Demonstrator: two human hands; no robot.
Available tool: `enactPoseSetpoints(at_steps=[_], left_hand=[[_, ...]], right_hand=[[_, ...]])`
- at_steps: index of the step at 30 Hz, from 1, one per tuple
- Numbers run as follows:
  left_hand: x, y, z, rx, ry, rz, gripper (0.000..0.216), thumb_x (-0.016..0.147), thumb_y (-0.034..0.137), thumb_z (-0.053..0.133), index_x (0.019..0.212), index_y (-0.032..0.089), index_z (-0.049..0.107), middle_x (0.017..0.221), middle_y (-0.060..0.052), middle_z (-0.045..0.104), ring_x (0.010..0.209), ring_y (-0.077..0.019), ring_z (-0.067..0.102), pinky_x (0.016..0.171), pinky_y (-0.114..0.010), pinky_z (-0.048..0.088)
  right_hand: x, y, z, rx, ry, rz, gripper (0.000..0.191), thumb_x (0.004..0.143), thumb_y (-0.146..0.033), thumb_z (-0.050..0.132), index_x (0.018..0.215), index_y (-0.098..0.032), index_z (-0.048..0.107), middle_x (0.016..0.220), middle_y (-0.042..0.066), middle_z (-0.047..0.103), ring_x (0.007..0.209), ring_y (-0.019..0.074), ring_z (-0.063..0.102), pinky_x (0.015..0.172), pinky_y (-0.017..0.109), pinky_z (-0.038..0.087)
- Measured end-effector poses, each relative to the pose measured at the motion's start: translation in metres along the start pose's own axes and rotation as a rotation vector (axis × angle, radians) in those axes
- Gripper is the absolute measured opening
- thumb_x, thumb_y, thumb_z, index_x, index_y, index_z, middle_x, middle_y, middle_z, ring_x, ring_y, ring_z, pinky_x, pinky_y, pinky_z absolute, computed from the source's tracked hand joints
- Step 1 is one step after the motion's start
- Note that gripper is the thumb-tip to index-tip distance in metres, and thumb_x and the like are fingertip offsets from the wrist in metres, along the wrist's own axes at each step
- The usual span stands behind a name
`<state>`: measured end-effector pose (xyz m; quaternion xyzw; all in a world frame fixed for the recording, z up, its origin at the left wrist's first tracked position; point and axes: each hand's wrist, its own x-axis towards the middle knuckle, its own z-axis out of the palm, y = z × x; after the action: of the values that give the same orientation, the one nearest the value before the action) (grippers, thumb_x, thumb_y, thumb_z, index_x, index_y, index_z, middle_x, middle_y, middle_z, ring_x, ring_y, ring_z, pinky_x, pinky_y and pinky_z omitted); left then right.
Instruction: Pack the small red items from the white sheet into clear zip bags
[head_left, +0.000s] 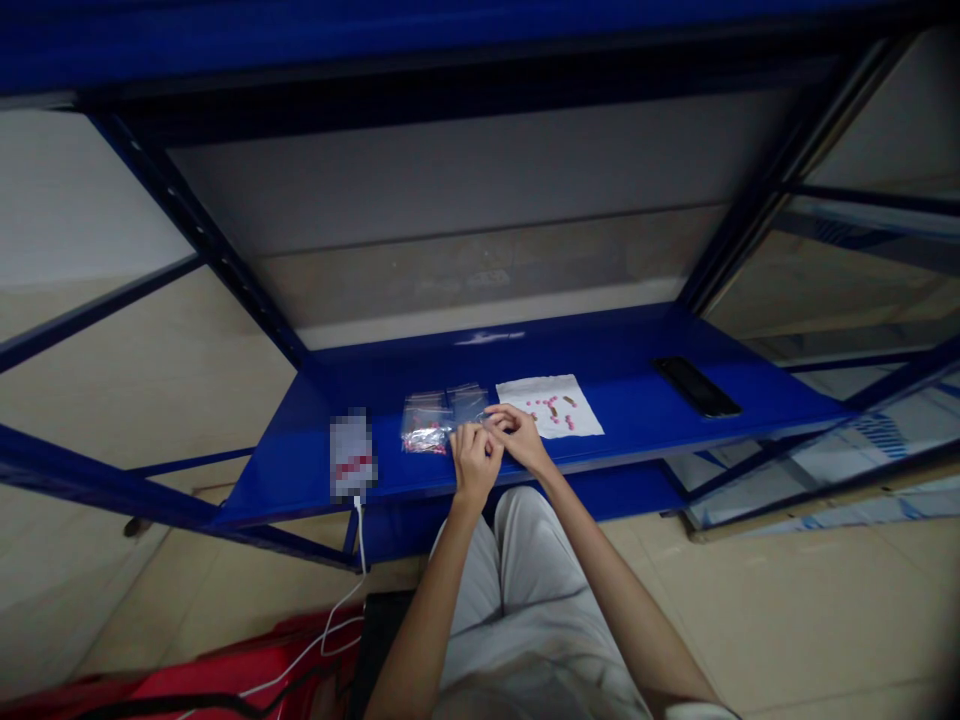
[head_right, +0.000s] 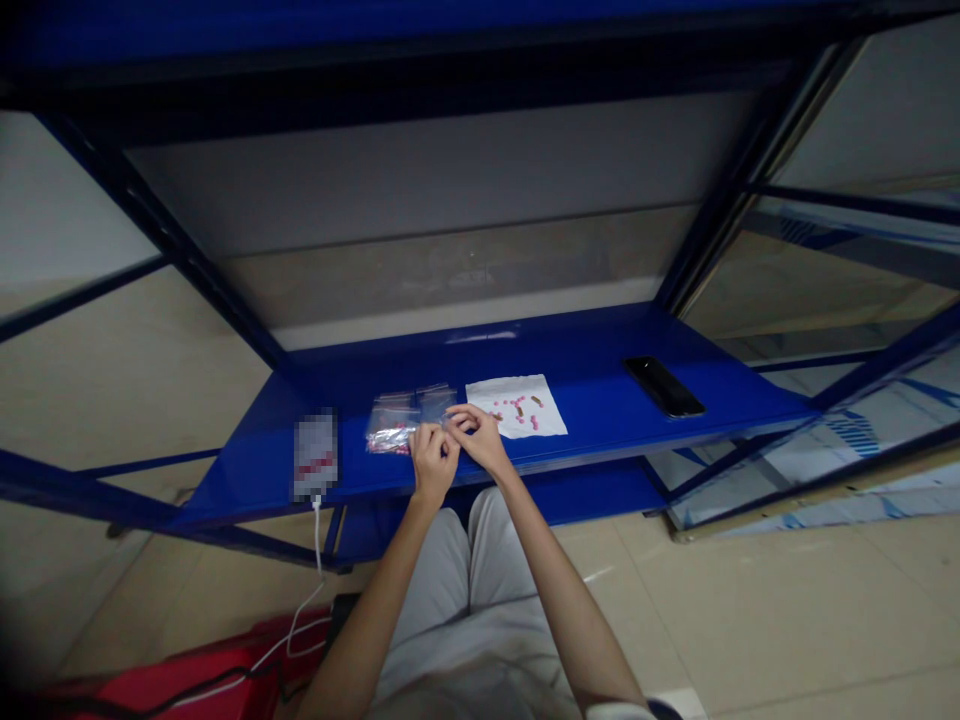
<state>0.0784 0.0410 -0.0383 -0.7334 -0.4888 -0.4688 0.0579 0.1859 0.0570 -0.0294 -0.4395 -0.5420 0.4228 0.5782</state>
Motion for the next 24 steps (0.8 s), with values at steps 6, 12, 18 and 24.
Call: enactPoseSetpoints(at_steps=[6,12,18,24], left_hand=[[0.008,0.009,-0.01,0.066,-0.031,0.085,0.019,0.075,0.012,0.047,0.057,0.019,0.048,0.065,-0.002,0.052,0.068,-0.0167,0.045,0.069,-0.031,0.03],[0.03,0.018,-0.038,0.104,-0.073,0.094,0.014,0.074,0.014,0.051,0.061,0.019,0.051,0.071,-0.002,0.055,0.073,-0.0174,0.047,0.074,-0.034,0.03],[0.047,0.025,-0.056,-0.049,-0.144,-0.002,0.014,0.079,0.013,0.046,0.067,0.018,0.05,0.08,-0.002,0.055,0.077,-0.015,0.051,0.075,-0.031,0.032],[0.055,0.035,-0.048,-0.296,-0.061,-0.122,0.023,0.088,0.016,0.032,0.074,0.019,0.05,0.083,-0.001,0.058,0.081,-0.0131,0.054,0.073,-0.026,0.036]], right_hand=[[0.001,0.001,-0.004,-0.01,0.085,-0.028,0.018,0.064,-0.015,0.054,0.081,-0.017,0.061,0.077,0.003,0.064,0.062,0.012,0.058,0.057,0.022,0.046],[-0.002,0.0,-0.007,0.035,0.03,0.026,0.017,0.067,-0.026,0.059,0.081,-0.018,0.06,0.07,0.0,0.062,0.045,0.008,0.047,0.039,0.018,0.037],[-0.004,-0.003,-0.01,0.064,-0.002,0.017,0.037,0.068,-0.048,0.061,0.09,-0.017,0.062,0.079,0.004,0.063,0.052,0.0109,0.053,0.037,0.019,0.038],[-0.005,0.001,-0.004,0.117,0.067,0.104,0.062,0.08,-0.064,0.028,0.077,-0.014,0.063,0.059,0.006,0.061,0.045,0.0115,0.053,0.034,0.018,0.037]])
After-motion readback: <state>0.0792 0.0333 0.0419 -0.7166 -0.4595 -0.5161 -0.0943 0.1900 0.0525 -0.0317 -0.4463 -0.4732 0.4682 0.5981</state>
